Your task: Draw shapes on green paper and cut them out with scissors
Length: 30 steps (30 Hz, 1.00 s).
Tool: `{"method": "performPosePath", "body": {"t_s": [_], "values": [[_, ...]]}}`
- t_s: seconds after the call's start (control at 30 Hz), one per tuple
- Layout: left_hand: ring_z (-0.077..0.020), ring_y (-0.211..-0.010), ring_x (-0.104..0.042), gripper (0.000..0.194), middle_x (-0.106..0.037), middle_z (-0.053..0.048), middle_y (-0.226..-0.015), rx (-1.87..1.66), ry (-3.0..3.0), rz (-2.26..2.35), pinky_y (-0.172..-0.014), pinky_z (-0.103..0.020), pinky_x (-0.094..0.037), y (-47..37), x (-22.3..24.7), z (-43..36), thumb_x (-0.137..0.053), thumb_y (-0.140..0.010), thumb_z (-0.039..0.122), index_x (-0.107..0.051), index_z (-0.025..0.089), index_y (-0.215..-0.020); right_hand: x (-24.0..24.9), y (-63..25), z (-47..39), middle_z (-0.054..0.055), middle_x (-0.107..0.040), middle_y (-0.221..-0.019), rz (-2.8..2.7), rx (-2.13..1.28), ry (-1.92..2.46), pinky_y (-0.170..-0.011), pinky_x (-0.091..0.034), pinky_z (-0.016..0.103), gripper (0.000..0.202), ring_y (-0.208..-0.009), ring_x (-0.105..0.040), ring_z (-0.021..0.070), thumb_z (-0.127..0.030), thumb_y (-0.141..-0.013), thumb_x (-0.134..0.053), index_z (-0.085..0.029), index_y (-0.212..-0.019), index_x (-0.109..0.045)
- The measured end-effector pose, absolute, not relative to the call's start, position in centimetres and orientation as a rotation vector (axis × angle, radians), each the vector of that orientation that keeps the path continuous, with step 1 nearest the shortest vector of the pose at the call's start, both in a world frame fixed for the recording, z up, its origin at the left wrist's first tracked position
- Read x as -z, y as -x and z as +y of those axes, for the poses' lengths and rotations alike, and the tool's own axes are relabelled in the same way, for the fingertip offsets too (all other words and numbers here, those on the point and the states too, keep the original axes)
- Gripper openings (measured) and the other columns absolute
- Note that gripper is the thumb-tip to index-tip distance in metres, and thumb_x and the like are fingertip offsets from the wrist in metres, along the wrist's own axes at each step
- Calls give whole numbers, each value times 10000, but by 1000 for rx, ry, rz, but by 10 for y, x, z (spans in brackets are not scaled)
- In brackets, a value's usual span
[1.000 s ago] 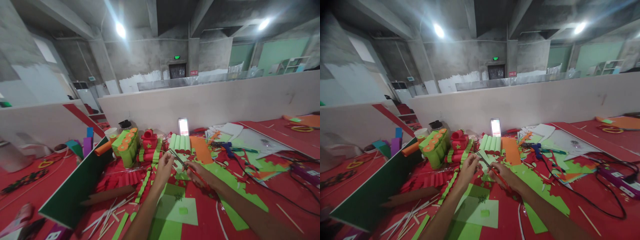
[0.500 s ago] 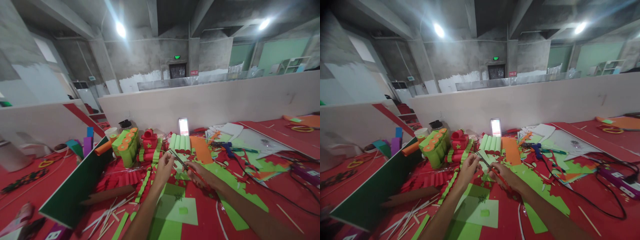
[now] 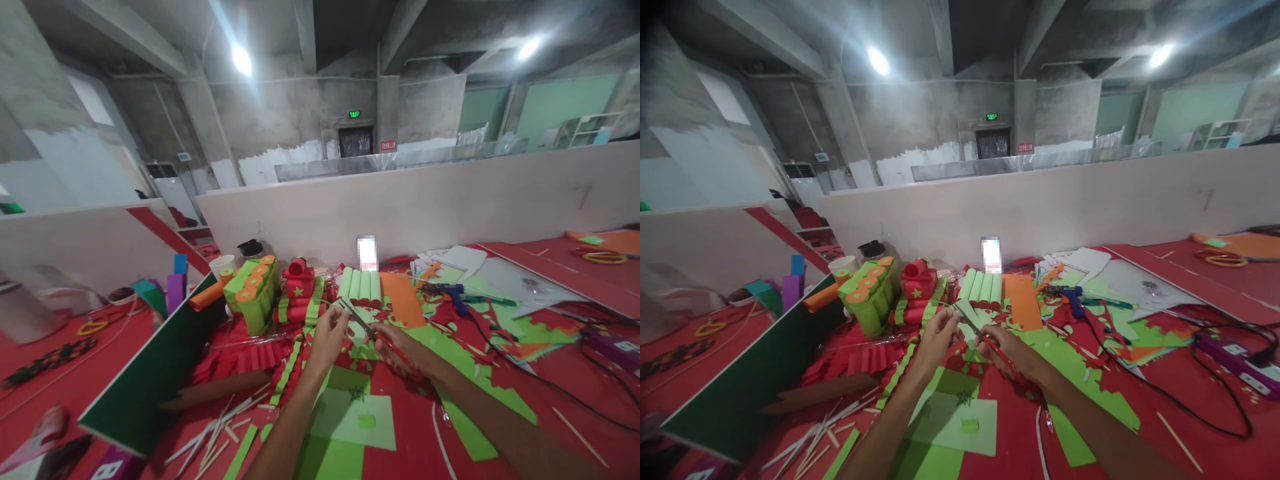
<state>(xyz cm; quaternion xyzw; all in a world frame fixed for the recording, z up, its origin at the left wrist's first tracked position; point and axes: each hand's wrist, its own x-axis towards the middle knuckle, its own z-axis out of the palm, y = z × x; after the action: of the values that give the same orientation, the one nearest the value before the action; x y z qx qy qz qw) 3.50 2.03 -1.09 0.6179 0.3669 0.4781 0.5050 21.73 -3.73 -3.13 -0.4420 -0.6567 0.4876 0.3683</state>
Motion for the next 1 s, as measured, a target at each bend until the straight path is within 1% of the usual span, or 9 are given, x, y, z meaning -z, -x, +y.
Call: {"method": "performPosePath", "body": {"t_s": [0.17, 0.37, 0.63, 0.77, 1.0], "values": [[-97, -496, -540, 324, -550, 35, -557, -1133, -1485, 878, -497, -189, -392, -34, 12, 21, -610, -763, 491, -566, 171, -750, 26, -216, -38, -79, -457, -602, -1702, -1237, 1131, -334, -352, 150, 388, -359, -399, 47, -519, -798, -619, -200, -997, -523], [-92, -485, -531, 318, -552, 31, -553, -1134, -1471, 865, -485, -186, -387, -34, 11, 21, -618, -757, 483, -573, 169, -750, 23, -216, -39, -72, -460, -606, -1709, -1193, 1134, -335, -330, 141, 381, -364, -369, 32, -549, -797, -607, -183, -851, -518], [-77, -476, -520, 301, -584, 23, -611, -1134, -1444, 857, -477, -180, -379, -35, 11, 22, -624, -748, 464, -582, 166, -756, 26, -216, -38, -78, -439, -571, -1708, -1206, 1153, -321, -325, 147, 435, -344, -369, 39, -620, -812, -544, -188, -852, -508], [-85, -481, -518, 290, -539, 38, -552, -1128, -1463, 867, -485, -180, -378, -34, 14, 24, -617, -759, 455, -577, 168, -743, 23, -216, -40, -76, -437, -586, -1726, -1184, 1143, -332, -329, 149, 424, -355, -365, 37, -605, -804, -570, -189, -856, -503], [-94, -487, -524, 302, -541, 35, -552, -1118, -1470, 875, -479, -182, -372, -34, 14, 24, -619, -751, 467, -574, 168, -736, 21, -216, -39, -79, -450, -568, -1712, -1198, 1157, -319, -326, 148, 412, -338, -351, 34, -587, -803, -584, -189, -875, -509]]}}
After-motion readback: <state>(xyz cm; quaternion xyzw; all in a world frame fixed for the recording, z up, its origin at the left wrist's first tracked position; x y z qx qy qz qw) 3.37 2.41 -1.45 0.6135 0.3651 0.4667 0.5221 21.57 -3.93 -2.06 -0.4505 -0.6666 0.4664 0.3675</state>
